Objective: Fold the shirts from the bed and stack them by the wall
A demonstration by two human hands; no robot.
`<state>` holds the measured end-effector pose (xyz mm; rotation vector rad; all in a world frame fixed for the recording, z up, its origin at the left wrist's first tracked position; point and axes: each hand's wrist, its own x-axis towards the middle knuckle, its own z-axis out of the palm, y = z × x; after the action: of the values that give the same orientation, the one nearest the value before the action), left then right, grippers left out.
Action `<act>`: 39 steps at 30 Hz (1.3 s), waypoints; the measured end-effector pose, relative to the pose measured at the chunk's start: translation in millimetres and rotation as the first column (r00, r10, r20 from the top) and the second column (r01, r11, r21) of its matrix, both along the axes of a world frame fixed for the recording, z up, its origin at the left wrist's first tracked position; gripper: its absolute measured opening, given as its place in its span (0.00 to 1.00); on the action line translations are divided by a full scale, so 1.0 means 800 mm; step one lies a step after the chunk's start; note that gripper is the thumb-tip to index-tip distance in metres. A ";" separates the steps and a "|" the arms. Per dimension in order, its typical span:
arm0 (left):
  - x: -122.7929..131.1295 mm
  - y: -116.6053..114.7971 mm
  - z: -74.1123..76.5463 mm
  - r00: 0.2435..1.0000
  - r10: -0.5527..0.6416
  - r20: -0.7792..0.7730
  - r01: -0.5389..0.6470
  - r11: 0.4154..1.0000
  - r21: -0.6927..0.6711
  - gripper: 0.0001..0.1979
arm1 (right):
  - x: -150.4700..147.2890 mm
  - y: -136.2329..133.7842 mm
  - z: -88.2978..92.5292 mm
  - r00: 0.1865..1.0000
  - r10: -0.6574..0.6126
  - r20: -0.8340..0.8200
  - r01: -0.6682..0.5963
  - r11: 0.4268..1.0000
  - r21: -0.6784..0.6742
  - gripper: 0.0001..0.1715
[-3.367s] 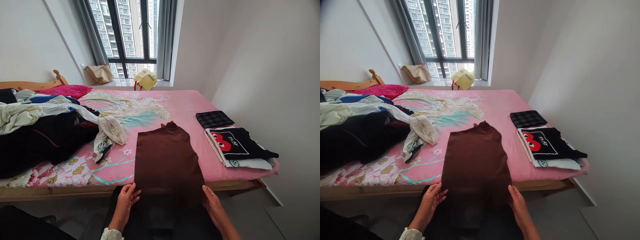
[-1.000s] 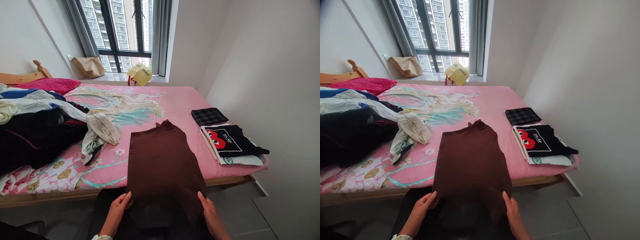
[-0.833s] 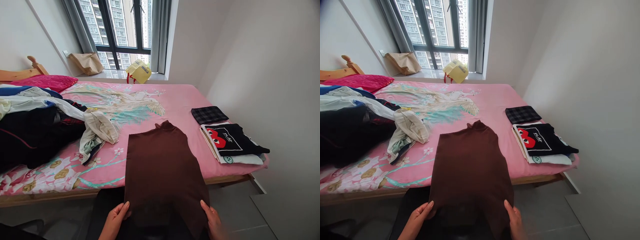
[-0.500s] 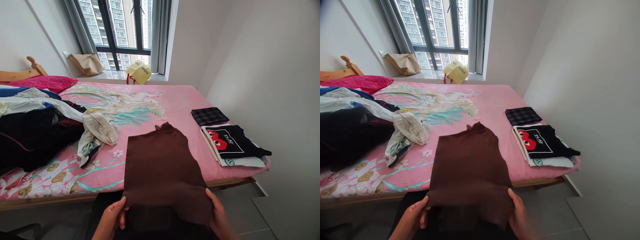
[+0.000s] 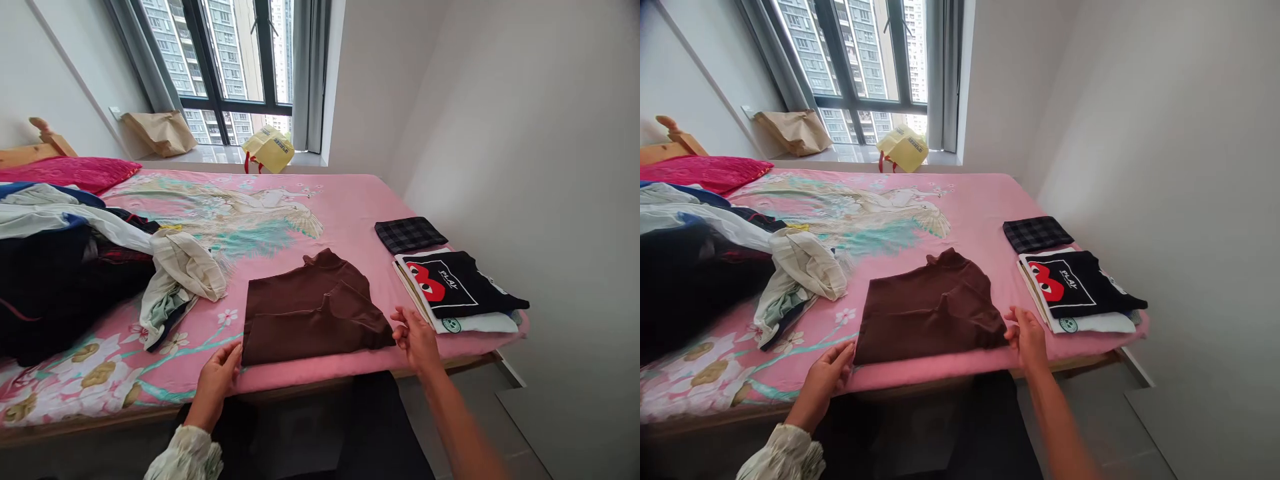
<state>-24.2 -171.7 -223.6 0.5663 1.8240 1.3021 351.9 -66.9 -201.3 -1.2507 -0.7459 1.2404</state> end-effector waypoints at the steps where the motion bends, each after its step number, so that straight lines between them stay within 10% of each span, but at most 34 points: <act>1: -0.003 -0.008 -0.004 1.000 -0.005 -0.026 0.004 1.000 -0.015 0.30 | 0.012 -0.006 -0.012 0.996 -0.018 0.082 0.018 1.000 -0.008 0.25; 8: -0.008 -0.006 -0.002 0.963 -0.168 -0.210 0.133 0.976 -0.171 0.31 | 0.037 -0.022 -0.060 0.792 0.229 0.566 -0.228 0.971 -0.074 0.27; 12: -0.010 0.005 -0.004 0.878 -0.262 -0.401 0.206 0.962 -0.176 0.26 | 0.031 -0.023 -0.057 0.582 0.121 0.804 -0.278 0.959 0.057 0.14; 15: -0.009 0.006 -0.003 0.863 -0.278 -0.422 0.234 0.960 -0.153 0.26 | 0.030 -0.025 -0.048 0.598 0.056 0.799 -0.300 0.941 0.158 0.13; 21: 0.008 0.005 0.014 0.953 -0.173 -0.248 0.181 0.984 0.007 0.25 | 0.027 -0.019 -0.028 0.750 0.397 0.529 -0.461 0.888 -0.014 0.15; 32: -0.032 -0.028 -0.036 0.943 -0.322 -0.081 0.304 0.936 -0.178 0.23 | 0.072 -0.011 -0.059 0.588 0.412 0.696 -0.328 0.908 -0.261 0.10; 39: -0.016 -0.011 -0.007 0.702 -0.324 -0.634 0.363 0.929 -0.072 0.19 | 0.071 0.020 -0.033 0.337 0.277 0.900 -0.347 0.925 -0.155 0.18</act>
<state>-37.0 -180.9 -229.5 1.4606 2.0640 0.9572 408.9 -50.9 -227.8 -1.7898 -1.9211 0.6729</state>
